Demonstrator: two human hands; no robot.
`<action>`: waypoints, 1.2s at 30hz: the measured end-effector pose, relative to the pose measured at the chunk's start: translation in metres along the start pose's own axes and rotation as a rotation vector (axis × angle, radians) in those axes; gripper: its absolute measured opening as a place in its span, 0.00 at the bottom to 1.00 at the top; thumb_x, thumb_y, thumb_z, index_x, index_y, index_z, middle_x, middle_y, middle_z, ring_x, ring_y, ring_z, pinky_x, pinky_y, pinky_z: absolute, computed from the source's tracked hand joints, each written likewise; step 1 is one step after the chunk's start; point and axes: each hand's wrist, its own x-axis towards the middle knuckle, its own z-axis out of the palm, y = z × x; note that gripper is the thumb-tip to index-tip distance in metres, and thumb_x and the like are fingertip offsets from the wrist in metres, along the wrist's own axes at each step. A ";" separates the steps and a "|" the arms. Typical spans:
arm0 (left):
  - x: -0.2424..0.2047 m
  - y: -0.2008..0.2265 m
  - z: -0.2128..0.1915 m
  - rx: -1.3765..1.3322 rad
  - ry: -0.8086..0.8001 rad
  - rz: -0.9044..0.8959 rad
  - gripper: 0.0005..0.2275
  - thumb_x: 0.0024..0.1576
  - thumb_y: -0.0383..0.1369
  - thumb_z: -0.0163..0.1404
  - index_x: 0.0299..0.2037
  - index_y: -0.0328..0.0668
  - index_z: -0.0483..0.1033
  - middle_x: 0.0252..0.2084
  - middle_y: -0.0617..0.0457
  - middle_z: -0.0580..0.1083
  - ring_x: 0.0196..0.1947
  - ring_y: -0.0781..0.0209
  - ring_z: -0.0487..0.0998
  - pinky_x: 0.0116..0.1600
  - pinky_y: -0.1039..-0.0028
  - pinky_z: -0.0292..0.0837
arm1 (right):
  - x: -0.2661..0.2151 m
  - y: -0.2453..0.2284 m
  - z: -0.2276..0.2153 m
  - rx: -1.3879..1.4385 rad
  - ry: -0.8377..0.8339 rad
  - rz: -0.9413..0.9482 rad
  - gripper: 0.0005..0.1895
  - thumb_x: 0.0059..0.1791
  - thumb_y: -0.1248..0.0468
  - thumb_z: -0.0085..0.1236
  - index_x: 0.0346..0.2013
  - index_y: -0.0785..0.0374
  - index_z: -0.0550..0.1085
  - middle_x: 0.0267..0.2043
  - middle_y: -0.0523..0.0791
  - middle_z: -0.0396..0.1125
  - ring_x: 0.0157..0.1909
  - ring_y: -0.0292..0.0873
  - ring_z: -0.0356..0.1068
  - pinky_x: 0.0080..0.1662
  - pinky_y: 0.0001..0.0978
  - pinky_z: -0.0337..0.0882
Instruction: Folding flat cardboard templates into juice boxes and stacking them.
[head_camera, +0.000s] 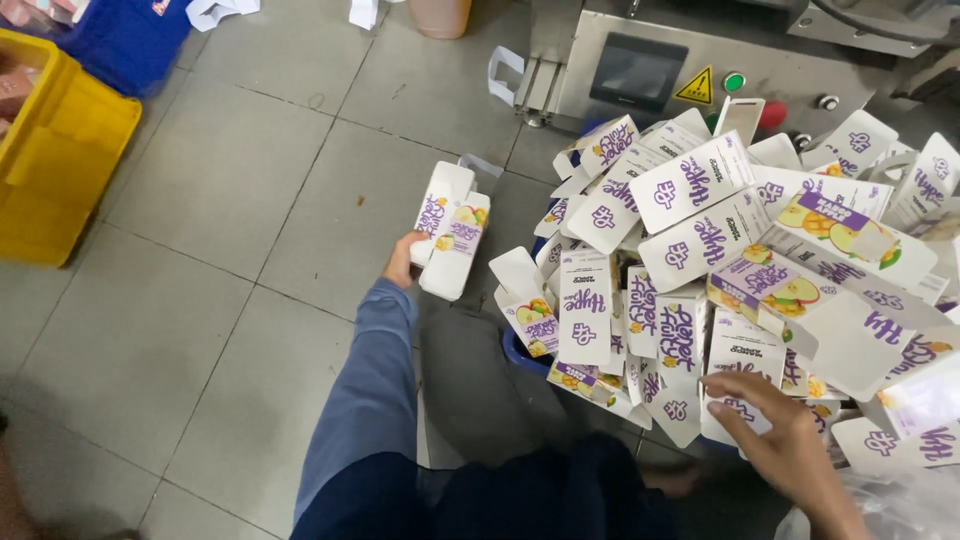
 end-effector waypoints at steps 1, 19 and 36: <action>0.013 -0.004 0.005 0.039 -0.025 -0.062 0.24 0.44 0.37 0.57 0.52 0.33 0.77 0.48 0.41 0.81 0.40 0.47 0.82 0.43 0.65 0.79 | -0.009 0.009 0.001 -0.017 0.007 0.063 0.20 0.45 0.66 0.60 0.53 0.60 0.78 0.53 0.49 0.78 0.59 0.45 0.77 0.63 0.39 0.76; -0.019 -0.037 0.082 1.550 0.421 0.825 0.42 0.47 0.64 0.59 0.64 0.42 0.66 0.69 0.34 0.64 0.67 0.36 0.62 0.68 0.47 0.55 | -0.044 -0.007 0.042 0.285 -0.041 0.186 0.19 0.45 0.66 0.60 0.51 0.57 0.78 0.49 0.46 0.76 0.46 0.41 0.81 0.26 0.26 0.93; -0.037 -0.029 0.100 1.585 0.433 0.571 0.53 0.33 0.54 0.73 0.66 0.35 0.59 0.60 0.35 0.66 0.58 0.38 0.68 0.62 0.51 0.68 | -0.081 0.010 0.051 0.189 -0.049 0.050 0.21 0.45 0.67 0.62 0.54 0.55 0.77 0.53 0.45 0.75 0.42 0.38 0.83 0.40 0.25 0.88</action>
